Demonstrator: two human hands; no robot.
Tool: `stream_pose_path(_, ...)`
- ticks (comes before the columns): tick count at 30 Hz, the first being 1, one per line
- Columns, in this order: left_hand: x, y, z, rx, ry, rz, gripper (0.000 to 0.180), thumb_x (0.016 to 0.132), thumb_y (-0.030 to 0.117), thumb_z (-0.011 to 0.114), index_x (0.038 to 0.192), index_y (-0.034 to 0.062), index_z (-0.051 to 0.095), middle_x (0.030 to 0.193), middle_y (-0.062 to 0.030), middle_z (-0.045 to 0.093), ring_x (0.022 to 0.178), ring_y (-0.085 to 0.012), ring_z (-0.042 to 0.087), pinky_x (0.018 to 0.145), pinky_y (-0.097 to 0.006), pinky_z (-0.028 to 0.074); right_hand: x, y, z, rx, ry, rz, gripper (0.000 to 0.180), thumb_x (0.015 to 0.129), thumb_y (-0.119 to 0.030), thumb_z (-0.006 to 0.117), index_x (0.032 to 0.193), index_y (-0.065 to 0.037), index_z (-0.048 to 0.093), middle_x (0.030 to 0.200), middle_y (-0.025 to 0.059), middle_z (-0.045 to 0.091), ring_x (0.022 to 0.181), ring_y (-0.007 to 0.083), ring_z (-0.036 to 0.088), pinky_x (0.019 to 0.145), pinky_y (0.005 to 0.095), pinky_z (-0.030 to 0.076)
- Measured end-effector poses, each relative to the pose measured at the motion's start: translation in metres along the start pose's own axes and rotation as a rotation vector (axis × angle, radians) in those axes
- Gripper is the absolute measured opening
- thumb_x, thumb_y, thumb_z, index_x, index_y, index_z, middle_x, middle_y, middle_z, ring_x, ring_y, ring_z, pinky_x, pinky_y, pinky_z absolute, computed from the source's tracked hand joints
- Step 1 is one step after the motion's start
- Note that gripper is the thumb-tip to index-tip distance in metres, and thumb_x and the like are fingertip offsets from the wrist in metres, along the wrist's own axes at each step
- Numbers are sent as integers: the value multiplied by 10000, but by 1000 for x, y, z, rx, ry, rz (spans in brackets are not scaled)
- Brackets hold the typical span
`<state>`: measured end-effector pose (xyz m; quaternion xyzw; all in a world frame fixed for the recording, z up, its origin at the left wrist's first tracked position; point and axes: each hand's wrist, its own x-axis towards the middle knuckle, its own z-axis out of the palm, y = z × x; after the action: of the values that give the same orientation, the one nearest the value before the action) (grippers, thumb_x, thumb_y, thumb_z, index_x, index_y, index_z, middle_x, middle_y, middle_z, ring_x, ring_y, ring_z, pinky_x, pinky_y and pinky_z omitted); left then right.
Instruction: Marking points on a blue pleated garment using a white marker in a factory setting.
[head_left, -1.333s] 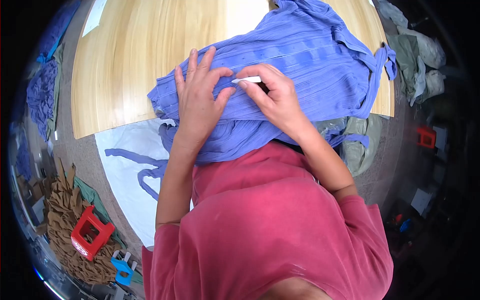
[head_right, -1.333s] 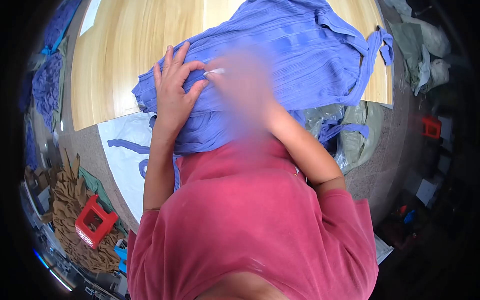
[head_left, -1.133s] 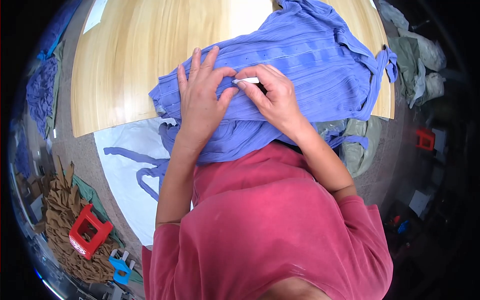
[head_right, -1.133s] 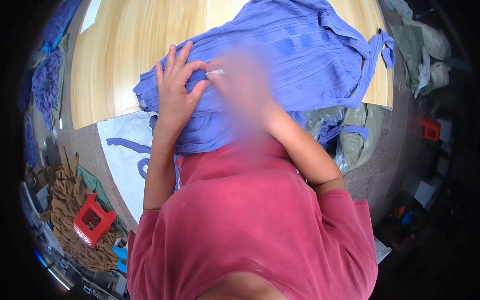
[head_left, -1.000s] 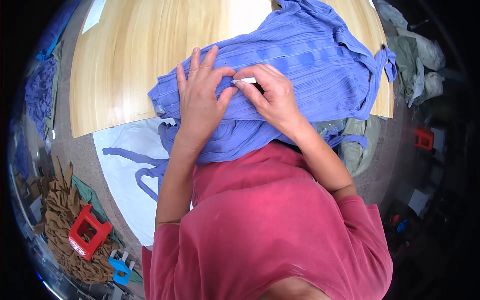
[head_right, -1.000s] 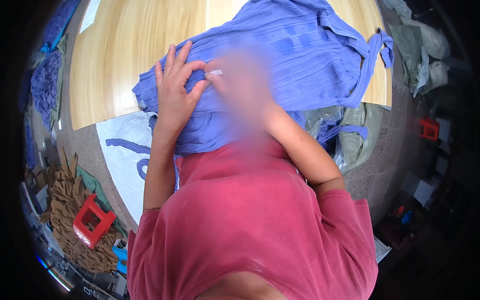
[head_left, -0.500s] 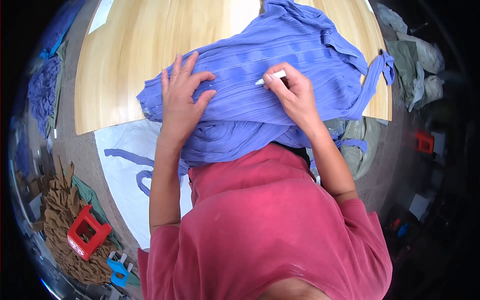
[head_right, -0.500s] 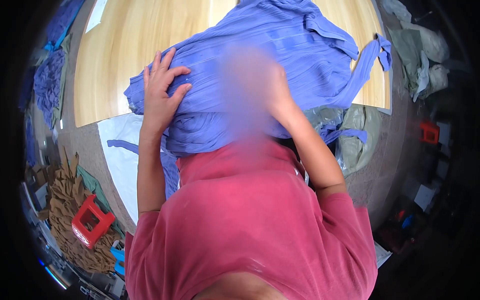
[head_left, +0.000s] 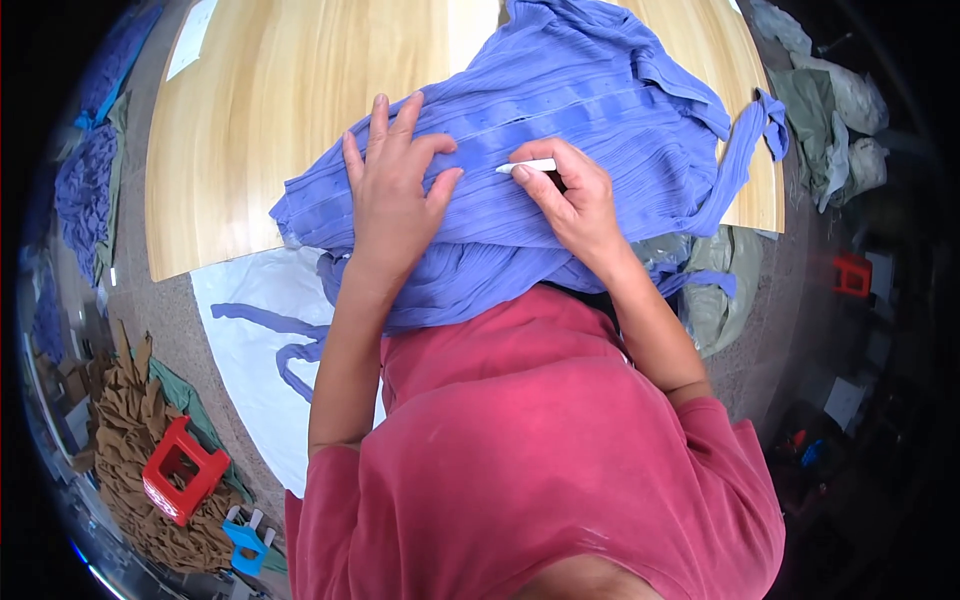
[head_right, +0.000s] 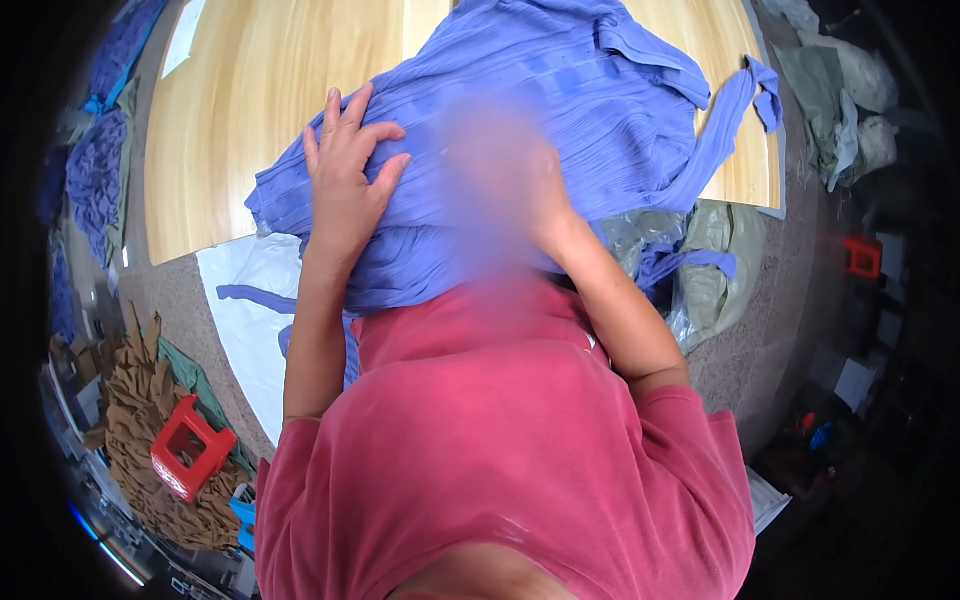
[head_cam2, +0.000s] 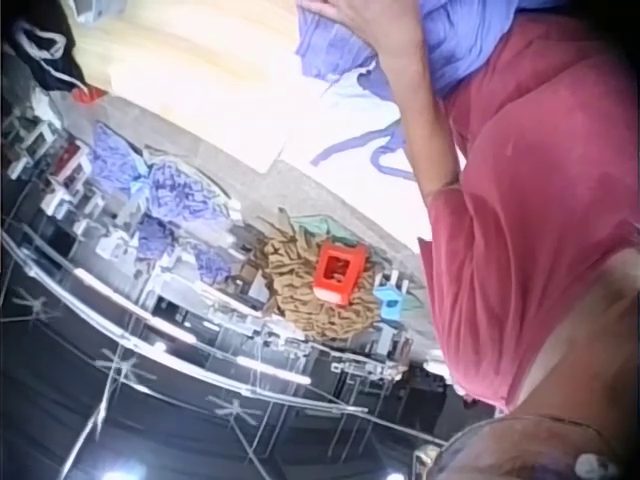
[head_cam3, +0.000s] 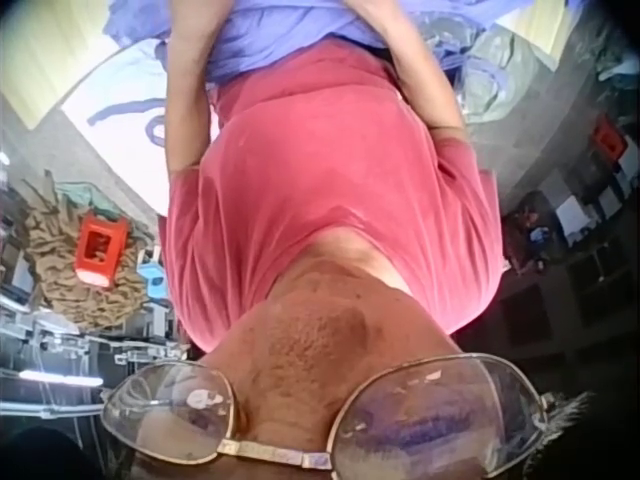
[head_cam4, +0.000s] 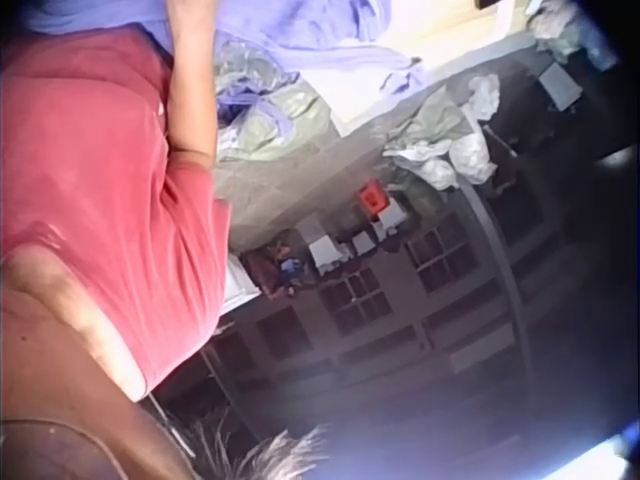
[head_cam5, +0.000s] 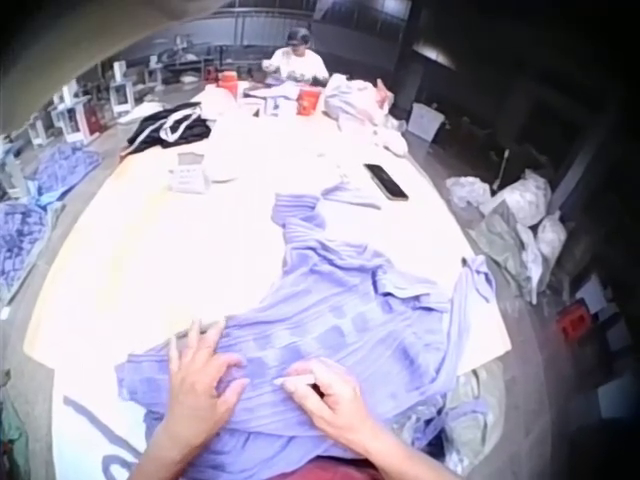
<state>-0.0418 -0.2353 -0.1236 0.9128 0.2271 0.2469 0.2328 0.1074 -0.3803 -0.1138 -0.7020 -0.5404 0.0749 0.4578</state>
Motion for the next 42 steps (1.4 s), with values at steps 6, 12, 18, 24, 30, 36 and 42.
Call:
stream_pose_path(6, -1, -4, -2, 8, -23, 18, 279, 752, 180, 770, 997, 149, 640, 1459, -106, 454, 1435, -354, 281, 1114, -646, 152, 4, 0, -1, 136, -56, 138, 149, 916, -107, 658, 1040, -25, 654, 893, -12, 642, 819, 60, 563, 726, 211, 457)
stream_pose_path(12, -2, -5, 0, 34, -15, 33, 286, 743, 180, 762, 999, 147, 639, 1458, -103, 456, 1431, -344, 295, 1110, -649, 160, 16, -7, 10, 167, -104, 99, 151, 911, -87, 646, 1046, -20, 654, 948, 26, 644, 848, 90, 578, 732, 229, 464)
stream_pose_path(18, -1, -4, 0, 32, -2, 37, 292, 734, 169, 751, 1001, 144, 637, 1450, -105, 466, 1427, -346, 304, 1106, -656, 167, 19, -7, 24, -18, -74, -12, 120, 868, -96, 678, 978, -48, 669, 882, 70, 661, 775, 214, 615, 680, 307, 481)
stream_pose_path(24, -2, -6, 0, 27, 5, 38, 295, 735, 170, 750, 1004, 142, 631, 1450, -107, 465, 1422, -349, 310, 1107, -656, 167, 22, -8, 28, -63, -52, -58, 109, 842, -105, 703, 934, -61, 665, 832, 68, 652, 727, 248, 602, 643, 340, 478)
stream_pose_path(30, -3, -7, -1, 20, 7, 34, 293, 742, 177, 751, 1007, 142, 631, 1451, -107, 463, 1418, -351, 317, 1113, -645, 171, 27, -15, 32, -297, -36, -112, 76, 872, -122, 689, 895, -64, 646, 781, 49, 639, 664, 188, 587, 601, 303, 461)
stream_pose_path(36, -7, -14, -6, 24, 3, 36, 275, 756, 183, 747, 1005, 147, 638, 1452, -107, 460, 1419, -353, 311, 1121, -629, 180, 14, 11, 13, 318, 63, 180, 123, 985, -160, 583, 974, -41, 611, 812, -18, 596, 736, 42, 550, 668, 186, 445)
stream_pose_path(42, -5, -28, -17, 20, -19, 40, 251, 770, 175, 730, 1006, 165, 645, 1451, -101, 463, 1420, -357, 309, 1131, -617, 169, -20, 33, 3, 167, -1, 172, 141, 981, -161, 592, 977, -21, 612, 837, -4, 613, 789, 61, 564, 718, 205, 456)
